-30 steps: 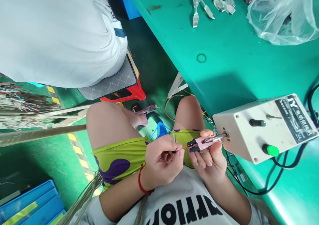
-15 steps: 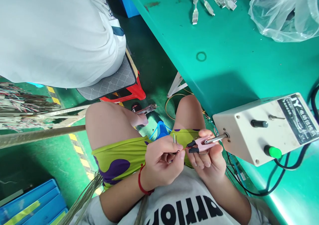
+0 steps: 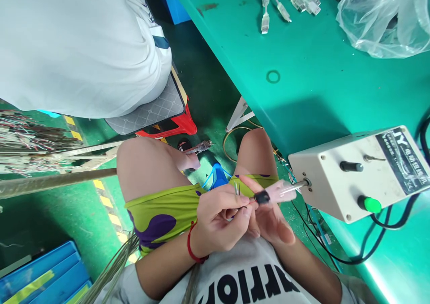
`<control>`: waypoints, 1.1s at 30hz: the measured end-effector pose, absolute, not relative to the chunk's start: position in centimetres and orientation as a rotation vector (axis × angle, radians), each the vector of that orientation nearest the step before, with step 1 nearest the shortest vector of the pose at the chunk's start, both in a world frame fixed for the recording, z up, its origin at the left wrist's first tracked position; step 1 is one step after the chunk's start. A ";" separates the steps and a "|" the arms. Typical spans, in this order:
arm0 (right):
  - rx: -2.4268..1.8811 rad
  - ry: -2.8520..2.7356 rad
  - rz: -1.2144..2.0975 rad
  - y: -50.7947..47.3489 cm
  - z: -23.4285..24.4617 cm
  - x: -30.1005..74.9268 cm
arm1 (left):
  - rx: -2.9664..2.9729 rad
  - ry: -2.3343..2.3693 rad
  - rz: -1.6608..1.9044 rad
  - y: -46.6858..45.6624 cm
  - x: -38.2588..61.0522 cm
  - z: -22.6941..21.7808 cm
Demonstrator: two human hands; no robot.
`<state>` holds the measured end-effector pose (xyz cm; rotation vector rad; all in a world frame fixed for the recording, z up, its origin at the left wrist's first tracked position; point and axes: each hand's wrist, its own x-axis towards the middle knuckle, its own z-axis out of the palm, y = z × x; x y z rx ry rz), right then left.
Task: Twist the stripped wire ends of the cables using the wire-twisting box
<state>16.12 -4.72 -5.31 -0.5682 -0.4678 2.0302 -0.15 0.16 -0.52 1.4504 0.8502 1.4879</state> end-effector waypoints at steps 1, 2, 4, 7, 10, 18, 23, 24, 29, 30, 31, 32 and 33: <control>-0.553 -0.481 2.008 -4.9 -5.2 16.2 | 1.442 0.840 1.485 0.2 -0.2 -0.5; -0.540 -0.502 1.968 -4.9 -5.0 16.2 | 1.432 0.832 1.483 0.2 -0.2 -0.5; -0.562 -0.540 1.915 -4.7 -4.5 16.0 | 1.411 0.824 1.482 0.2 -0.2 -0.4; -0.645 -0.587 1.896 -3.9 -3.8 15.5 | 1.386 0.810 1.482 0.2 -0.2 -0.2; -0.661 -0.635 1.838 -3.4 -3.5 15.1 | 1.346 0.786 1.495 0.1 -0.2 -0.2; -0.681 -0.708 1.694 -3.4 -2.9 15.0 | 1.296 0.830 1.531 -0.4 -0.6 -0.9; -0.709 -0.678 1.679 -3.4 -2.7 15.0 | 1.321 0.821 1.524 -0.3 -0.5 -0.9; -0.736 -0.663 1.675 -3.4 -2.8 15.0 | 1.327 0.820 1.525 -0.3 -0.5 -0.8; -0.887 -0.584 1.642 -3.7 -2.4 14.9 | 1.377 0.843 1.527 -0.1 -0.5 -0.6; -0.899 -0.571 1.627 -3.7 -2.2 14.9 | 1.386 0.847 1.521 -0.2 -0.5 -0.6; -0.902 -0.558 1.609 -3.6 -1.9 14.9 | 1.391 0.851 1.518 -0.2 -0.5 -0.6; -0.904 -0.542 1.588 -3.6 -1.6 14.9 | 1.392 0.851 1.517 -0.2 -0.5 -0.6; -0.906 -0.526 1.573 -3.4 -1.3 14.9 | 1.390 0.851 1.519 -0.2 -0.5 -0.6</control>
